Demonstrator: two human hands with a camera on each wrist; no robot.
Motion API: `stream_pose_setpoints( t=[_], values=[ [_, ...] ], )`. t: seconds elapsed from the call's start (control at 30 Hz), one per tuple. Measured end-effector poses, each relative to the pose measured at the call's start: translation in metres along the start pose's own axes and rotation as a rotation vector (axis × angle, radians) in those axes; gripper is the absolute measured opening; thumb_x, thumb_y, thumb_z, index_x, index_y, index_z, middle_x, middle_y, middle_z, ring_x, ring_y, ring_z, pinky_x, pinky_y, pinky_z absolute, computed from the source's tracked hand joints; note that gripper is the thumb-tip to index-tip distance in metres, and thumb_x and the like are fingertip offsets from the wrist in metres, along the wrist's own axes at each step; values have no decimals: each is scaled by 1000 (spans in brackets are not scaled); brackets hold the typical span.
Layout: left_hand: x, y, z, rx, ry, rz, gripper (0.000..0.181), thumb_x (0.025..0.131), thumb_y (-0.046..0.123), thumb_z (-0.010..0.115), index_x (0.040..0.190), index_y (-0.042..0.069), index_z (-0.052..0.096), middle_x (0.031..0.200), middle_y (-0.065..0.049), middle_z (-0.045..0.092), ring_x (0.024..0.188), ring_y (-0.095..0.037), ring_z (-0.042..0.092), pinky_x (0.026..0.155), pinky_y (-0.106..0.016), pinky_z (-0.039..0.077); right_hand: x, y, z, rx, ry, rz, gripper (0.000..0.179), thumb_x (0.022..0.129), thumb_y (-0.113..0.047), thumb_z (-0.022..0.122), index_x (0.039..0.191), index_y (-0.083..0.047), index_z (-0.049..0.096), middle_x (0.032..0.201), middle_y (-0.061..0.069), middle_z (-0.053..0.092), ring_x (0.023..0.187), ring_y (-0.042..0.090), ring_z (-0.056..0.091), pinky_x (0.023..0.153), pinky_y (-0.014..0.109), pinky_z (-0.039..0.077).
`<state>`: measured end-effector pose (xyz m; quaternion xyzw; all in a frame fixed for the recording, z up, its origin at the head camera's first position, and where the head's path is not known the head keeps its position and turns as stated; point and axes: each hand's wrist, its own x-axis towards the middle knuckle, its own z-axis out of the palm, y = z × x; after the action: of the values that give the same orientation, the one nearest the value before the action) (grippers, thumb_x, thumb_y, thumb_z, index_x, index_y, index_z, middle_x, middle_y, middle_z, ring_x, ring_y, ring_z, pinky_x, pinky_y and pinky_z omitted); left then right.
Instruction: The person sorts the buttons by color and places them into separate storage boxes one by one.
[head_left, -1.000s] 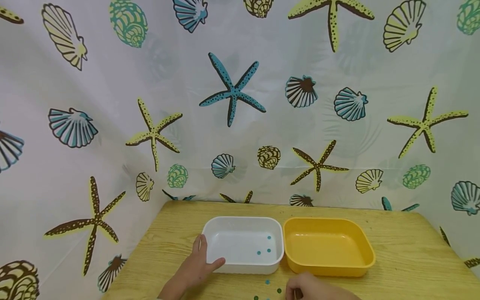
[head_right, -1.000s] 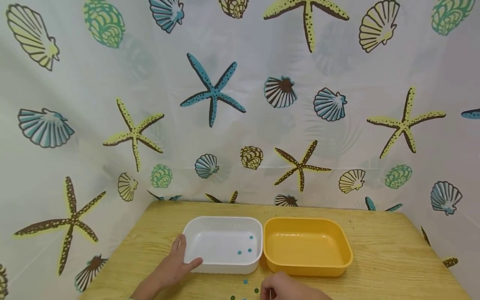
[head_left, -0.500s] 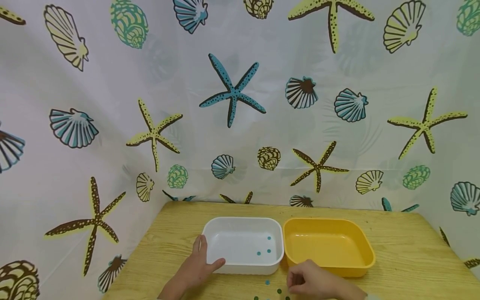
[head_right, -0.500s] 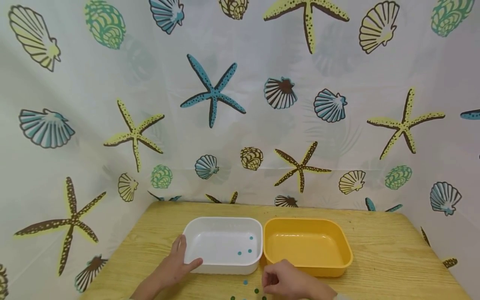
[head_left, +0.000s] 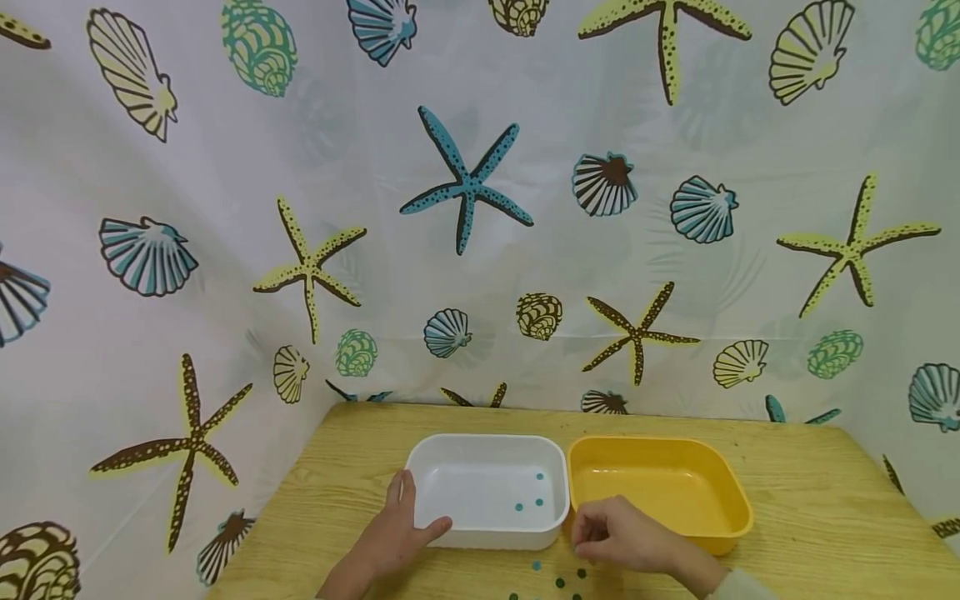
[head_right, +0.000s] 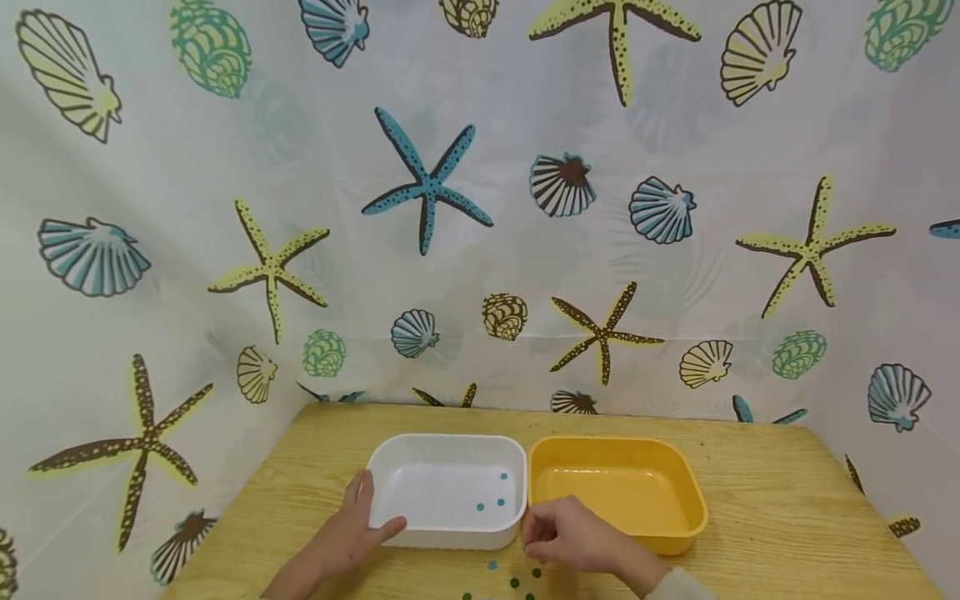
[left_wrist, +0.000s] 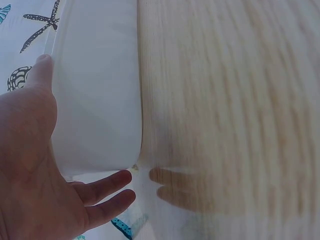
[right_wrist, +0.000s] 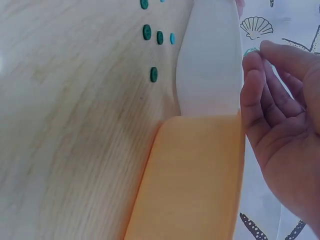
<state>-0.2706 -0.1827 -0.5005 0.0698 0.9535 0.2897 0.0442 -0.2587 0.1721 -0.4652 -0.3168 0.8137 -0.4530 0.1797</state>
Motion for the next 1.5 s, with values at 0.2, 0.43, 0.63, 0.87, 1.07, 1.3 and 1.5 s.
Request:
stream_pose_setpoints(
  t=[0.2, 0.43, 0.63, 0.87, 1.07, 1.3, 1.5],
  values=[
    [0, -1, 0, -1, 0, 0, 110, 85, 62, 55, 145, -14, 4, 151, -31, 7, 92, -32, 60, 77, -47, 49, 5, -4, -3, 18, 18, -12, 5, 87, -9, 68, 88, -6, 64, 78, -3, 64, 68, 7, 56, 62, 22, 49],
    [0, -2, 0, 6, 2, -7, 111, 85, 63, 55, 145, -14, 4, 151, -30, 7, 97, -35, 59, 79, -49, 48, 16, -11, -9, 28, 55, 47, 6, 87, -9, 68, 90, -7, 64, 81, 0, 64, 72, 12, 55, 63, 22, 47],
    [0, -2, 1, 3, -6, -8, 112, 84, 65, 55, 145, -14, 4, 151, -30, 6, 96, -34, 59, 78, -48, 49, 29, -14, -13, 33, 121, 81, 6, 89, -9, 66, 92, -5, 64, 83, 2, 62, 74, 16, 56, 65, 24, 49],
    [0, -2, 2, 16, -4, -7, 109, 86, 62, 56, 145, -14, 4, 151, -31, 7, 88, -31, 61, 74, -45, 50, 42, -17, -15, 4, 171, 115, 9, 89, -10, 66, 95, -4, 63, 82, 2, 60, 72, 17, 56, 65, 28, 51],
    [0, -2, 2, 14, 3, 0, 108, 86, 60, 56, 145, -15, 4, 150, -31, 6, 95, -35, 60, 80, -48, 49, 55, -13, -17, -7, 191, 130, 8, 90, -9, 65, 96, -5, 63, 82, 3, 60, 72, 17, 57, 67, 30, 52],
    [-1, -3, 3, 11, 5, 8, 109, 85, 62, 56, 145, -15, 5, 150, -31, 7, 95, -33, 60, 80, -48, 49, 63, -8, -16, -8, 213, 146, 8, 89, -9, 65, 96, -4, 64, 79, 2, 61, 71, 17, 56, 65, 29, 50],
    [1, -2, 2, 13, 6, 3, 110, 85, 64, 55, 145, -14, 5, 151, -30, 7, 94, -32, 60, 78, -47, 50, 68, -7, -16, -5, 224, 164, 10, 89, -7, 64, 98, -1, 63, 80, 3, 60, 71, 17, 56, 66, 29, 49]
  ],
)
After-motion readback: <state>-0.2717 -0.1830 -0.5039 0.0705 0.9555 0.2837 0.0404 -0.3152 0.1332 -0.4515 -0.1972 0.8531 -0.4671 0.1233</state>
